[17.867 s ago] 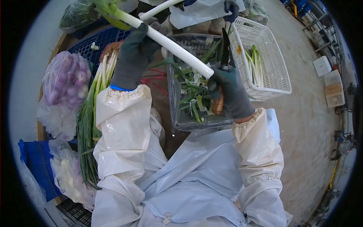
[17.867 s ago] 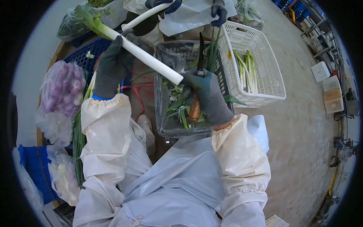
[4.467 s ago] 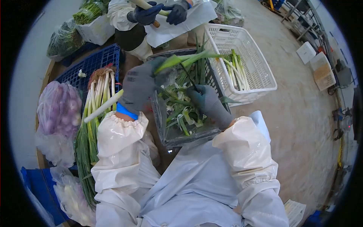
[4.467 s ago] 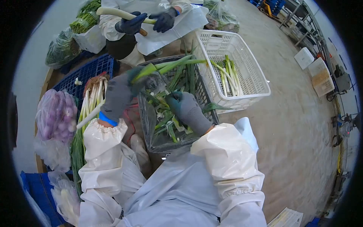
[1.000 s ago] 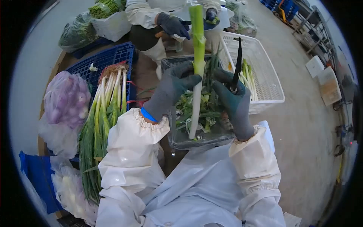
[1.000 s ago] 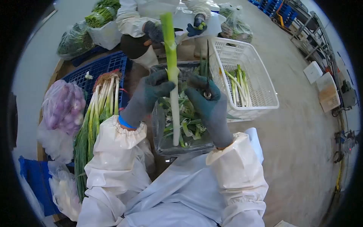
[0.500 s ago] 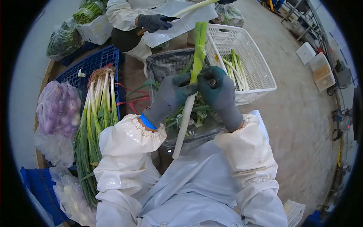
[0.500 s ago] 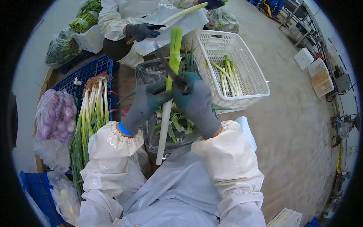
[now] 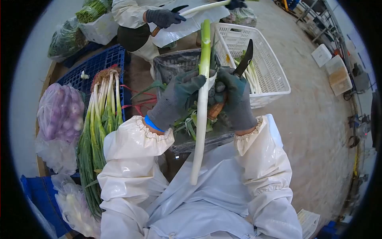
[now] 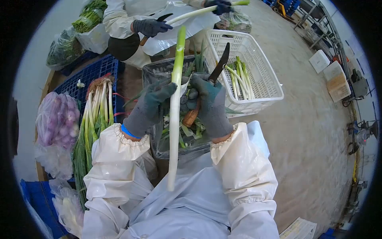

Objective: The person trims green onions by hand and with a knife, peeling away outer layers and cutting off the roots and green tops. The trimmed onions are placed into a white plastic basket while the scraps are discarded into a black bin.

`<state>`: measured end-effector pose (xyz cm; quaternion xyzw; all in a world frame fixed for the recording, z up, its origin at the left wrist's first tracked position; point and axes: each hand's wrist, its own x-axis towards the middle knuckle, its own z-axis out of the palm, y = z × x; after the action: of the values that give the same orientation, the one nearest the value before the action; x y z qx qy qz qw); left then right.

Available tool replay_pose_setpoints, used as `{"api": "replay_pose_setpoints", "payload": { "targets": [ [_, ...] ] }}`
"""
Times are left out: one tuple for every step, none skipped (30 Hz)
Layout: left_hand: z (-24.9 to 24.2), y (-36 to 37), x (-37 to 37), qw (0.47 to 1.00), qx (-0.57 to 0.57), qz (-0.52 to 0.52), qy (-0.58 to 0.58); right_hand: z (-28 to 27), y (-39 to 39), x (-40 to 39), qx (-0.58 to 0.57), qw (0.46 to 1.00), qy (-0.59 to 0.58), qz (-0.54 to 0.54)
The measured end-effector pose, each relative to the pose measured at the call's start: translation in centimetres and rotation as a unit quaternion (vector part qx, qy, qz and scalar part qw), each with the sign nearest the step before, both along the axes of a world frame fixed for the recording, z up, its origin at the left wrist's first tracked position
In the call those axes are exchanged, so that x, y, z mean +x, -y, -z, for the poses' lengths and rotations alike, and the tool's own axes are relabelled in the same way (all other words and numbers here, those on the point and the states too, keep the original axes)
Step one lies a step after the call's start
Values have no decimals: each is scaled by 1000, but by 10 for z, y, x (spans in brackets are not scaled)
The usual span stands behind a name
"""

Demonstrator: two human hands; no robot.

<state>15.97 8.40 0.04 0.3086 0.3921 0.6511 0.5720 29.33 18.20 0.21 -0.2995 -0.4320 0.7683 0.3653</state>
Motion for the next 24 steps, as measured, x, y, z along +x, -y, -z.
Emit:
{"api": "replay_pose_setpoints", "payload": {
  "targets": [
    [-1, 1, 3, 1000, -3, -4, 21, 0, -2, -1, 0, 1000, 10, 3],
    [-1, 1, 7, 999, -7, -9, 42, 1, -3, 0, -1, 1000, 20, 6],
    [-5, 3, 10, 998, -6, -2, 56, -1, -2, 1, 8, 1000, 28, 12],
    [-10, 5, 12, 997, -6, 5, 70, -6, 0, 2, 17, 999, 36, 17],
    [-13, 7, 14, 996, -4, 13, 84, -8, 1, 4, 26, 998, 44, 24],
    [-15, 10, 15, 998, -1, 33, 44, -5, -5, 5, 19, 997, 27, 62],
    [-16, 14, 14, 999, 1, 53, 4, 1, -17, 5, 12, 995, 10, 102],
    [-16, 17, 14, 997, 5, 73, -38, 10, -30, 6, 6, 990, -8, 140],
    [-9, 14, 15, 984, 89, 34, -152, 7, -33, 7, 17, 994, -26, 102],
    [-3, 12, 16, 951, 162, -27, -263, 5, -34, 8, 63, 992, 14, 110],
    [2, 8, 18, 961, 138, -45, -237, 3, -34, 8, 109, 986, 55, 115],
    [1, 5, 19, 973, 97, -59, -199, -3, -28, 5, 154, 976, 95, 120],
    [1, 3, 20, 983, 58, -76, -157, 1, -25, 0, 203, 966, 56, 148],
    [-1, 2, 20, 991, 2, -90, -102, -4, -21, 2, 191, 969, 81, 133],
    [-3, 2, 19, 992, -53, -103, -48, -17, -11, 5, 180, 971, 106, 118],
    [-3, 1, 16, 991, -44, -108, -71, -25, -5, 7, 170, 971, 132, 102],
    [-3, 0, 14, 988, -36, -114, -93, -23, -3, 6, 200, 965, 135, 103],
    [-3, 0, 12, 986, -28, -118, -115, -20, -1, 4, 228, 958, 138, 106],
    [-2, 0, 12, 978, -35, -132, -156, -17, 1, 2, 256, 950, 142, 109],
    [-1, 0, 12, 969, -42, -145, -197, -11, 3, 0, 312, 935, 137, 100],
    [0, 1, 12, 957, -48, -158, -238, -7, 5, -2, 366, 917, 133, 91],
    [4, 0, 13, 955, -43, -169, -240, -4, 7, -4, 418, 896, 128, 82],
    [12, -1, 14, 953, -38, -180, -242, -4, 10, -3, 509, 839, 164, 102],
    [15, -2, 15, 950, -32, -192, -244, -2, 12, -4, 520, 827, 183, 108]
  ]
}}
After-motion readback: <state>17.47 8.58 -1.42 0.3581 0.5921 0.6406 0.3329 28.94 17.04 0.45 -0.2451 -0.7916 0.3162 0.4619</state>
